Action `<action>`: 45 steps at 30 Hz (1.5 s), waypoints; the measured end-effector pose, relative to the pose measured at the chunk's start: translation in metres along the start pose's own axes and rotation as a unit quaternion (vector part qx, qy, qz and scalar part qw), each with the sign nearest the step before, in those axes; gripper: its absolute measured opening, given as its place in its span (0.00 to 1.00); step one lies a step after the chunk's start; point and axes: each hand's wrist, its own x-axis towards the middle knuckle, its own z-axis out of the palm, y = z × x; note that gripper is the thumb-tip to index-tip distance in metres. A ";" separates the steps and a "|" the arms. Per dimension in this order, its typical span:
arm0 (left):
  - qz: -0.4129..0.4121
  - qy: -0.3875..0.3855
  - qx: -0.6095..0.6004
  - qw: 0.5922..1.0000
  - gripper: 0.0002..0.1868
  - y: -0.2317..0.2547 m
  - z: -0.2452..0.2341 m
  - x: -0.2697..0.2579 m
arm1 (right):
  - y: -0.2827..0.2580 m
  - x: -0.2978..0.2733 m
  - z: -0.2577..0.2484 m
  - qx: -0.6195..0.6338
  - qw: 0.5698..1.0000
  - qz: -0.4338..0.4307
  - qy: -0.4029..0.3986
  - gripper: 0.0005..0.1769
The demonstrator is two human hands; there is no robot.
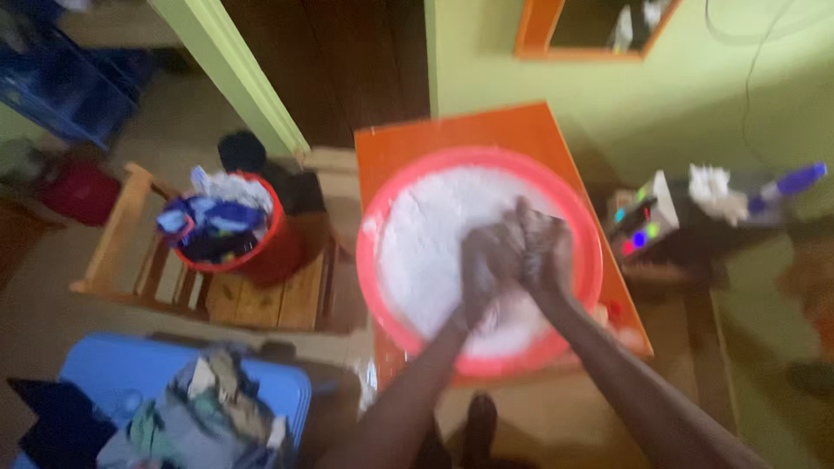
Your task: The person hand washes a white garment in a pink basin filled with soapy water. They repeatedly submerge, agitate, and wring the fabric to clean it.
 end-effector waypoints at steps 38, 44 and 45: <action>-0.067 0.033 0.216 0.974 0.28 0.113 -0.019 0.006 | -0.017 -0.010 0.056 -0.221 0.944 -0.207 0.134 0.22; -0.070 0.040 0.235 0.969 0.30 0.129 -0.023 0.026 | -0.021 -0.031 0.078 -0.239 0.927 -0.255 0.138 0.21; -0.060 0.033 0.245 0.967 0.31 0.129 -0.021 0.031 | -0.021 -0.019 0.074 -0.237 0.924 -0.261 0.146 0.21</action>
